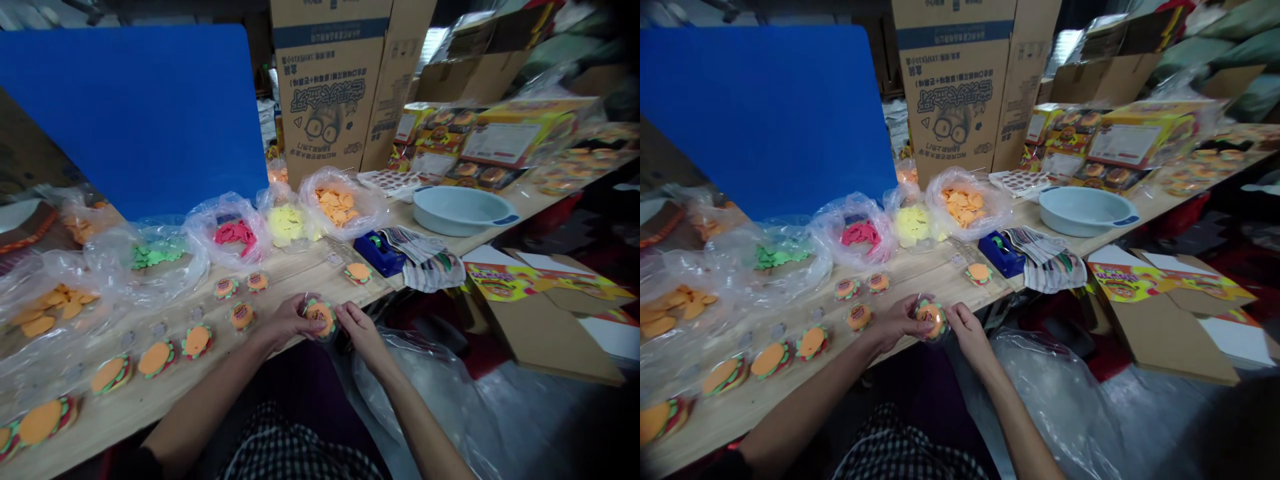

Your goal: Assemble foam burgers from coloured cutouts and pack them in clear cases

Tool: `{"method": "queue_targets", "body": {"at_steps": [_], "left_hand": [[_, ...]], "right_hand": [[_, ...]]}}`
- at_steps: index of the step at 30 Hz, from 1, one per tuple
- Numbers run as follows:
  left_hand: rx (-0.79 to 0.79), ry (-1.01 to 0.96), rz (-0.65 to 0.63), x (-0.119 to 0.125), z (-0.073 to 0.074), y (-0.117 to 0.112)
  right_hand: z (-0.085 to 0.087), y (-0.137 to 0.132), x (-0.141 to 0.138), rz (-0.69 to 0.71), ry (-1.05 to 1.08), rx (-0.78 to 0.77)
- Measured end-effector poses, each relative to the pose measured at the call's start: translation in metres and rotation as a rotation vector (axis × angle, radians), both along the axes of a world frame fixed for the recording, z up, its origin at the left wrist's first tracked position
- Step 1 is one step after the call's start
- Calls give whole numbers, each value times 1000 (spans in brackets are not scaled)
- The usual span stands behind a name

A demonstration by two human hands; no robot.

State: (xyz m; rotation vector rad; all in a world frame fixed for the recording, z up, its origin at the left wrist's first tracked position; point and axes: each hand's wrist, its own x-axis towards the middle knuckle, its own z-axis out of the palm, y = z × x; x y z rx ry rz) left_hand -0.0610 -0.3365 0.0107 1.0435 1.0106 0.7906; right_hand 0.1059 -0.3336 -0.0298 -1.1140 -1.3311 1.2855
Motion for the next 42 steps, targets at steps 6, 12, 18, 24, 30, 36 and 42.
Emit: {"method": "queue_targets", "body": {"at_steps": [6, 12, 18, 24, 30, 36, 42], "left_hand": [[129, 84, -101, 2, 13, -2], [133, 121, -190, -1, 10, -1], [130, 176, -248, -2, 13, -4], [267, 240, -303, 1, 26, 0], [178, 122, -359, 1, 16, -2], [7, 76, -227, -1, 7, 4], [-289, -212, 171, 4, -5, 24]], "right_hand": [[30, 17, 7, 260, -202, 157], [35, 13, 3, 380, -104, 88], [30, 8, 6, 380, -120, 85], [36, 14, -1, 347, -151, 102], [31, 5, -9, 349, -34, -19], [21, 13, 0, 186, 4, -51], [3, 3, -1, 64, -19, -53]]}}
